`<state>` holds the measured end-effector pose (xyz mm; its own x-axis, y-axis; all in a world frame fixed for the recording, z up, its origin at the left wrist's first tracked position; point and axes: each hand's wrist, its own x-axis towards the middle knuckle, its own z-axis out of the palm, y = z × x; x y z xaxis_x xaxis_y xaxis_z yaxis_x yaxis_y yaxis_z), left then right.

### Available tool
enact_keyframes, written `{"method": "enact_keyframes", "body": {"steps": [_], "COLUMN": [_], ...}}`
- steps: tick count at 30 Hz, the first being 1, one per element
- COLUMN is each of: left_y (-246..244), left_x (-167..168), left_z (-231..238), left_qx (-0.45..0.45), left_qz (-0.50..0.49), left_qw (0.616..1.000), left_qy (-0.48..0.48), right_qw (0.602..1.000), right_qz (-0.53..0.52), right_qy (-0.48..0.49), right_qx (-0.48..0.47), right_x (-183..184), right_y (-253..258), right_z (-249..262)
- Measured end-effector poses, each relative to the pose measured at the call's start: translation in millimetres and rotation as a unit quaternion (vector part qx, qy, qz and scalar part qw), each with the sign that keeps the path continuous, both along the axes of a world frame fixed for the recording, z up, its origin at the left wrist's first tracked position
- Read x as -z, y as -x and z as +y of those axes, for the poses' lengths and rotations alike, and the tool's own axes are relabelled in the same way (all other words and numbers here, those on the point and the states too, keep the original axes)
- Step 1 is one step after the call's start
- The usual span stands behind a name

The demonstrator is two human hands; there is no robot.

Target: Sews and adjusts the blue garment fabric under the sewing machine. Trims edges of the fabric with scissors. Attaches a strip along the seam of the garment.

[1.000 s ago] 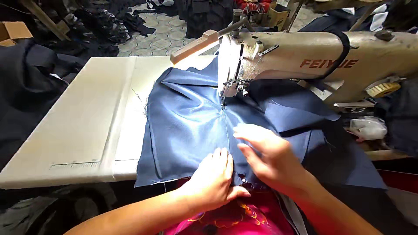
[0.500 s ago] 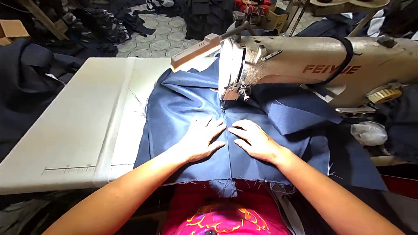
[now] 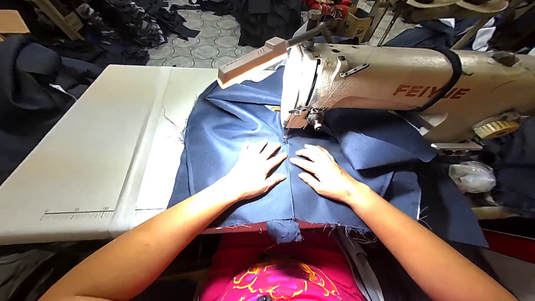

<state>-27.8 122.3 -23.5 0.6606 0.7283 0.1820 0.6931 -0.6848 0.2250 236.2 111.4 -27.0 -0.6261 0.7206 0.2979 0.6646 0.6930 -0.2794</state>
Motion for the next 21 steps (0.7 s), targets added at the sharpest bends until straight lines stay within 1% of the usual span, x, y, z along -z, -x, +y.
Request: {"method": "enact_keyframes", "body": {"steps": [2,4,13,21], "left_y": [0.8,2.1,2.6,1.4], "left_x": [2.5,3.7,0.7,1.5], "left_z": [1.9,2.9,12.5,24.6], "left_qx": [0.005,0.008,0.007,0.008], "left_qz": [-0.017,-0.023,-0.012,-0.032], "left_qw": [1.000,1.000,1.000,0.999], "left_qy": [-0.010,0.004,0.022,0.014], "right_qw": [1.000,1.000,1.000,1.000], "right_qz": [-0.002,-0.001,0.003,0.013], "right_qy": [0.007,0.010,0.029,0.022], "right_qx": [0.006,0.009,0.008,0.001], "right_x": [0.2,0.5,-3.0,1.0], "right_y": [-0.2,-0.5,-0.5,-1.8], "right_z": [1.5,2.3,13.6,31.0]}}
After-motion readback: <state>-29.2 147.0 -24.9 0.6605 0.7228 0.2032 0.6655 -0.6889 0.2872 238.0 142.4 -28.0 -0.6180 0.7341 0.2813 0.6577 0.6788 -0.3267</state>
